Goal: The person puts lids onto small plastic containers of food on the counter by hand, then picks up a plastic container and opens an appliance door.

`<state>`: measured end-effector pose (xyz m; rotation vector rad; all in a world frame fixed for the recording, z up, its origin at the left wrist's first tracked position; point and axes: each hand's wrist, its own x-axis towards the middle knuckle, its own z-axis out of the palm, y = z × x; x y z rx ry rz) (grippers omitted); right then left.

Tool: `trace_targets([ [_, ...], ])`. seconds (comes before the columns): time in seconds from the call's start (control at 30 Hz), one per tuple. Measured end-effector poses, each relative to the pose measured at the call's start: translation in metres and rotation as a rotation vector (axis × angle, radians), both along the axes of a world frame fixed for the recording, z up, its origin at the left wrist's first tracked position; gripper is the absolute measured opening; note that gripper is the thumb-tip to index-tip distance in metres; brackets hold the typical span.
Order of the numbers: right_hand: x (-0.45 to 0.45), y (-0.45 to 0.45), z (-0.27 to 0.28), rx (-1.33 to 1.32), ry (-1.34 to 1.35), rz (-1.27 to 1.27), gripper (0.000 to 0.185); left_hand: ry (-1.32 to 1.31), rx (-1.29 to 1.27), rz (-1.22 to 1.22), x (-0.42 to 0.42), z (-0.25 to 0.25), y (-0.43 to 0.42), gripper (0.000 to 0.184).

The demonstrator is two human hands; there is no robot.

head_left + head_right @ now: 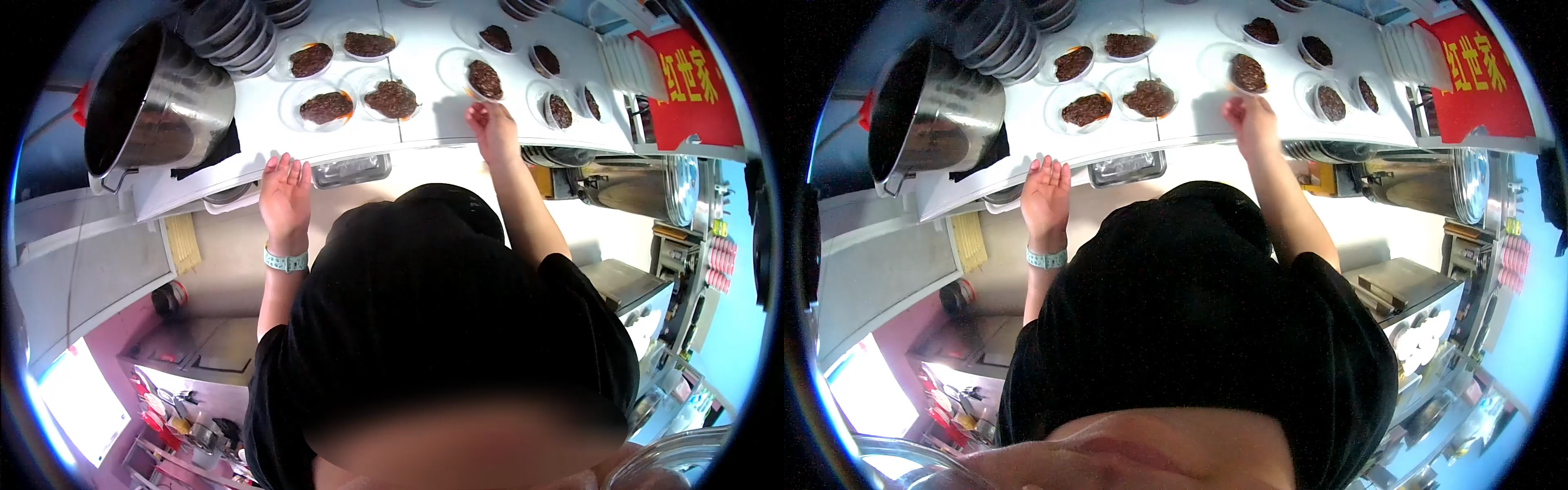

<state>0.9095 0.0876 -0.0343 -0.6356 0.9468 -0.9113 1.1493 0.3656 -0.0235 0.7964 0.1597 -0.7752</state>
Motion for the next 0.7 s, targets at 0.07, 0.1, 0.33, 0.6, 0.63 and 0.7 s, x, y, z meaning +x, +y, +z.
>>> trace_targets([
  [0.07,0.02,0.004,0.0,-0.001,-0.053,0.08,0.015,-0.015,0.024,0.003,-0.001,-0.001,0.0,0.024],
  [0.1,0.031,0.009,0.006,0.013,-0.081,0.079,0.013,-0.015,0.023,-0.001,-0.001,-0.002,0.0,0.024],
  [0.33,0.002,-0.003,0.013,0.029,0.134,0.077,0.029,-0.043,0.043,0.01,-0.006,0.006,0.005,0.024],
  [0.6,0.029,-0.025,0.007,-0.091,-0.074,0.09,0.04,-0.076,0.109,-0.025,-0.013,0.006,-0.001,0.026],
  [0.63,0.037,-0.027,-0.002,-0.072,-0.14,0.088,0.041,-0.074,0.099,-0.02,-0.013,0.007,-0.003,0.025],
  [0.7,0.036,-0.032,0.004,-0.067,-0.059,0.074,0.04,-0.071,0.091,-0.013,-0.013,0.006,-0.003,0.025],
])
